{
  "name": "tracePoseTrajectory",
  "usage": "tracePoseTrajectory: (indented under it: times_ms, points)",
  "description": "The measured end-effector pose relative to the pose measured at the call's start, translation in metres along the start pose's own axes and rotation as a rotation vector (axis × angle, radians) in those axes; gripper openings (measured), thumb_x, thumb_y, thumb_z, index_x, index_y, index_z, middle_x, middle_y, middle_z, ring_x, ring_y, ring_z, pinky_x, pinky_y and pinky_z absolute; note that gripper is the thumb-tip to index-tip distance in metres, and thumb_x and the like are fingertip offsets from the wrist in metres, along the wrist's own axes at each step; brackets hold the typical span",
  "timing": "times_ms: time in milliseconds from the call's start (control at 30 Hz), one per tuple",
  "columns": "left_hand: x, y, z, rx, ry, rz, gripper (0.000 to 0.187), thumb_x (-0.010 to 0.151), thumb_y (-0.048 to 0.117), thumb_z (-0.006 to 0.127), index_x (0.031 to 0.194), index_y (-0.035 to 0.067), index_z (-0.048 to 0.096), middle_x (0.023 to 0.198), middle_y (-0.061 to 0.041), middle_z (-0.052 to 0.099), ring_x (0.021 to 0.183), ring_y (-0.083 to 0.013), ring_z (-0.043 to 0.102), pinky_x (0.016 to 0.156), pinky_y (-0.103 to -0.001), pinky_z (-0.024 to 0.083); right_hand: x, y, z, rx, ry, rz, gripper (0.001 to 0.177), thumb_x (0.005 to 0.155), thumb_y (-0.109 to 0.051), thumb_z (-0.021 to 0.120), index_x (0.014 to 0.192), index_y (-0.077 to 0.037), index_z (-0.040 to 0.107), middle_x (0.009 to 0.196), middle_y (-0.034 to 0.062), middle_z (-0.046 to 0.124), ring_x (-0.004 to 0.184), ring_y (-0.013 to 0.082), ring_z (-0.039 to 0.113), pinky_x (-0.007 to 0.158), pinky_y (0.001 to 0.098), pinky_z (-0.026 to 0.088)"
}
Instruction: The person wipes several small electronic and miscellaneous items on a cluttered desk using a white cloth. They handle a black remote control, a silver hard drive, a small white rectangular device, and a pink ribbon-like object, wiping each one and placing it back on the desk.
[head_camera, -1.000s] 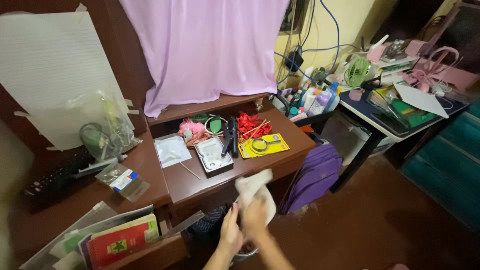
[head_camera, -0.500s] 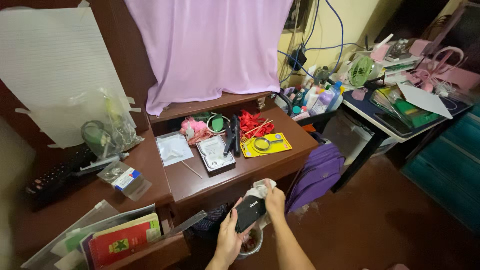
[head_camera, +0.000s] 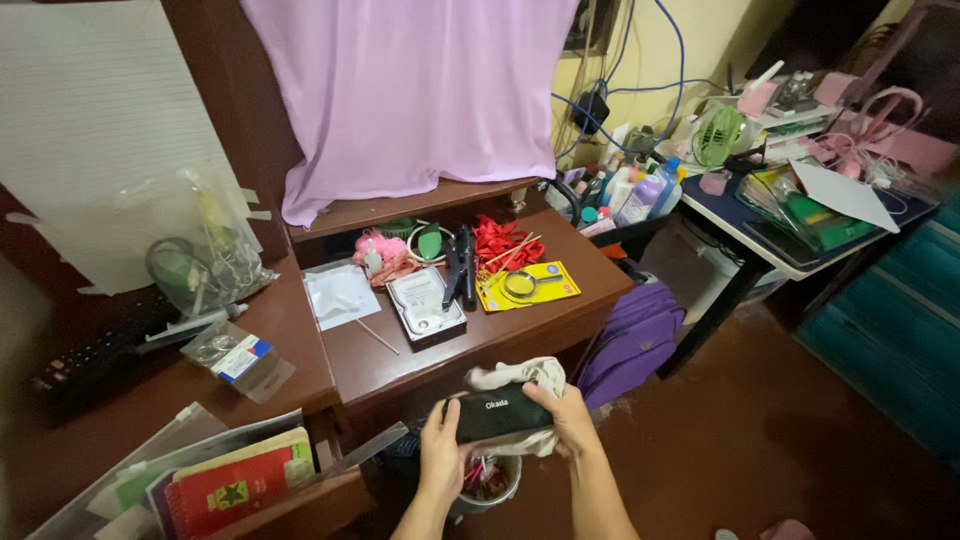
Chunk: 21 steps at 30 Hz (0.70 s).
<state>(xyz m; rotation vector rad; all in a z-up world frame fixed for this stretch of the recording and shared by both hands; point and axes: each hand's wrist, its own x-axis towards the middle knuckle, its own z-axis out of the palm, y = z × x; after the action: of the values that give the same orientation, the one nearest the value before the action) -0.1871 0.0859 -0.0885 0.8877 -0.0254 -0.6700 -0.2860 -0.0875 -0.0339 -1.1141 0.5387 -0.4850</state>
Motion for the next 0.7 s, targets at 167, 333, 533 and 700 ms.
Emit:
tracePoseTrajectory:
  times_ms: [167,333,533,700]
  points:
    - [0.012,-0.03,0.004,0.285,0.157,0.184,0.065,0.094,0.04,0.063,0.15,0.021,0.037,0.149,-0.008,0.045,0.131,-0.0226,0.05,0.102,-0.046,0.044,-0.027,0.019,0.035,-0.37,0.2,-0.313,0.024,0.084,-0.018,0.079,0.1,0.0,0.079,0.088,0.0059,0.079,0.075,0.0114,0.068,0.069,0.0307,0.055]
    - [0.011,-0.03,0.0,-0.23,0.12,-0.366,0.074,0.101,0.062,0.046,0.142,0.001,0.056,0.134,-0.024,0.064,0.116,-0.0354,0.065,0.09,-0.048,0.057,-0.074,0.076,0.068,-0.606,-0.047,-0.403,0.038,0.093,-0.023,0.069,0.119,0.004,0.069,0.114,0.0187,0.07,0.104,0.0248,0.06,0.09,0.0421,0.048]
    - [-0.013,-0.018,-0.017,-0.336,-0.123,-0.45,0.065,0.095,0.059,0.035,0.13,0.012,0.063,0.12,-0.012,0.072,0.108,-0.0285,0.068,0.088,-0.046,0.057,-0.056,0.055,0.092,-0.659,-0.094,-0.392,0.058,0.102,-0.039,0.051,0.146,-0.002,0.048,0.153,0.019,0.043,0.143,0.0318,0.038,0.119,0.045,0.028]
    - [-0.016,-0.032,-0.014,-0.517,-0.339,-0.261,0.046,0.109,0.037,0.04,0.137,0.006,0.058,0.125,-0.011,0.067,0.114,-0.0258,0.065,0.099,-0.042,0.053,-0.013,0.019,0.091,-0.852,0.035,-0.364,0.05,0.106,-0.043,0.046,0.133,-0.007,0.066,0.14,0.0171,0.065,0.135,0.0315,0.055,0.118,0.0432,0.04]
